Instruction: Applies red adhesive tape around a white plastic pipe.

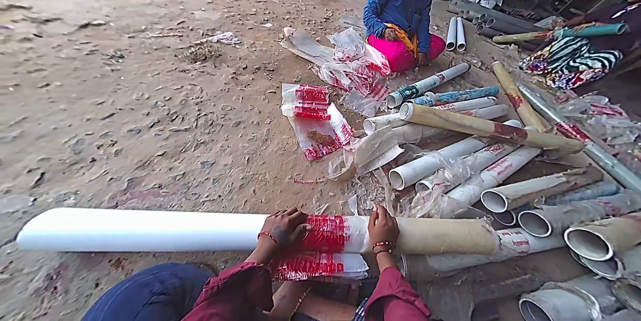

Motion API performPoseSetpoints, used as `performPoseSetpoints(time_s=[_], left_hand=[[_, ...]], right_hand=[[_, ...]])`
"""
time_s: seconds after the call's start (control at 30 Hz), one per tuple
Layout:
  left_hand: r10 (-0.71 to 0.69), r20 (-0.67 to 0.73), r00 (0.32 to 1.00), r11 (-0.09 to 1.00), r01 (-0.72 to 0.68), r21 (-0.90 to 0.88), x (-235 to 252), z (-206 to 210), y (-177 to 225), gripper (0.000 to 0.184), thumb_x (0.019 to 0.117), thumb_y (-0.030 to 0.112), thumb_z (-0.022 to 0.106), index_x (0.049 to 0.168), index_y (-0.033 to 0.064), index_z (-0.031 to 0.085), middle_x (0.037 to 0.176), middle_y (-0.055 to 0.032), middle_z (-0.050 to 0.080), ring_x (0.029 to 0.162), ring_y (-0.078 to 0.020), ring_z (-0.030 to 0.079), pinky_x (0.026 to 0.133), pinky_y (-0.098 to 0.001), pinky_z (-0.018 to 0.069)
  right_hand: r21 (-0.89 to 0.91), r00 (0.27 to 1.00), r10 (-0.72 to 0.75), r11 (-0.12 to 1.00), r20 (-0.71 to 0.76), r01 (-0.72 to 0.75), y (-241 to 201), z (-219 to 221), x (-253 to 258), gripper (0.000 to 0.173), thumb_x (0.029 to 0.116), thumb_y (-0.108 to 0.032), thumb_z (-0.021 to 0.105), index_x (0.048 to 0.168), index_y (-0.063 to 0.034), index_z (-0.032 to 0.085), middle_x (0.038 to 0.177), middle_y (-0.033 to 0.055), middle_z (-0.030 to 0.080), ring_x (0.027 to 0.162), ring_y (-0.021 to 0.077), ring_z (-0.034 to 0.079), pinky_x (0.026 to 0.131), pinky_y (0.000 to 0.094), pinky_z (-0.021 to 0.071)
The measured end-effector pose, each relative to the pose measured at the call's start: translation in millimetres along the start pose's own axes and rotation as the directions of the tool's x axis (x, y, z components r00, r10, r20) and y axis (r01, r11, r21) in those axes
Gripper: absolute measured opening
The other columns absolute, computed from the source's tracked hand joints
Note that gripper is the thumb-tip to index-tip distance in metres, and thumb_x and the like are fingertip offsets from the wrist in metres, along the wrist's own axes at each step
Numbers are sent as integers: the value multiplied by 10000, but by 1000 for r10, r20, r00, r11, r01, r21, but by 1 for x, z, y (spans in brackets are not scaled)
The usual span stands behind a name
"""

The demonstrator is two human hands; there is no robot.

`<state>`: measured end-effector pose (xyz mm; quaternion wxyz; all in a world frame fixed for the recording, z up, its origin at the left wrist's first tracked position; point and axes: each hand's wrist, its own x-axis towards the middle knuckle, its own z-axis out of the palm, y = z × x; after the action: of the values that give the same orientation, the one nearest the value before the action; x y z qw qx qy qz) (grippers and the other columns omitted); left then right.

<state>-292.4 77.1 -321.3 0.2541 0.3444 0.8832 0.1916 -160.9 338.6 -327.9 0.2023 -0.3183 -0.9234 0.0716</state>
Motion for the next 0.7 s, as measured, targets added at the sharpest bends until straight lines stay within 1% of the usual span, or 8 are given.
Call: performPoseSetpoints(time_s=[0.07,0.13,0.23,0.33,0.5,0.6,0.67,0.7], left_hand=[[7,-15,1000,1000,-7,-3,-1,1,0,435,1035,461,535,1304,158,693,1297,-126,689,1209,-354,651,1008,-580,489],[1,-3,1000,1000,-1,0,-1,0,0,440,1038,460,533,1327,163,680,1324,-129,676,1230,-355,639,1017,-579,483],[-9,3,1000,1000,9,6,0,0,0,447,1037,471,531,1343,178,672,1347,-112,668,1248,-348,629,1021,-575,482],[-2,-7,1000,1000,2,-22,0,1,-2,443,1031,461,551,1338,168,679,1349,-113,669,1244,-346,634,1026,-580,480],[16,-1,1000,999,-16,-33,1,1,-3,451,1034,468,541,1332,159,680,1355,-118,665,1254,-349,627,1041,-576,472],[1,42,999,1000,0,-25,2,1,-2,462,1044,479,519,1353,165,657,1385,-126,640,1283,-350,602,1066,-563,458],[2,44,999,1000,-1,-31,2,1,-1,475,1046,480,520,1359,146,645,1392,-145,629,1297,-363,587,1086,-558,442],[3,47,999,1000,-2,-27,3,1,-1,493,1047,489,511,1383,147,628,1426,-141,607,1330,-361,562,1110,-551,421]], right_hand=[[5,1000,1,1000,7,-1,0,0,0,283,983,-111,569,1113,65,749,1036,233,768,938,405,752,851,558,561],[9,1000,-1,1000,13,1,0,0,0,286,980,-106,567,1118,68,746,1034,236,767,935,411,751,847,564,558],[4,1000,1,1000,17,-1,0,0,-1,282,980,-99,564,1109,71,747,1027,236,767,934,410,750,848,563,556],[3,1000,-2,1000,3,2,0,0,0,275,978,-99,570,1104,66,751,1020,229,769,927,408,753,843,563,560],[9,1000,-4,1000,0,4,2,1,0,274,978,-101,575,1107,65,750,1016,228,770,918,414,752,837,568,561],[5,1000,-2,1000,6,1,3,2,0,275,975,-96,578,1117,66,748,1023,239,766,925,416,751,846,576,560],[2,999,8,1000,53,-9,3,0,1,277,986,-89,576,1138,76,738,1053,248,760,958,430,741,872,585,545],[-8,998,3,1000,68,-3,3,0,2,278,987,-87,573,1141,76,737,1066,252,757,969,434,739,877,588,544]])
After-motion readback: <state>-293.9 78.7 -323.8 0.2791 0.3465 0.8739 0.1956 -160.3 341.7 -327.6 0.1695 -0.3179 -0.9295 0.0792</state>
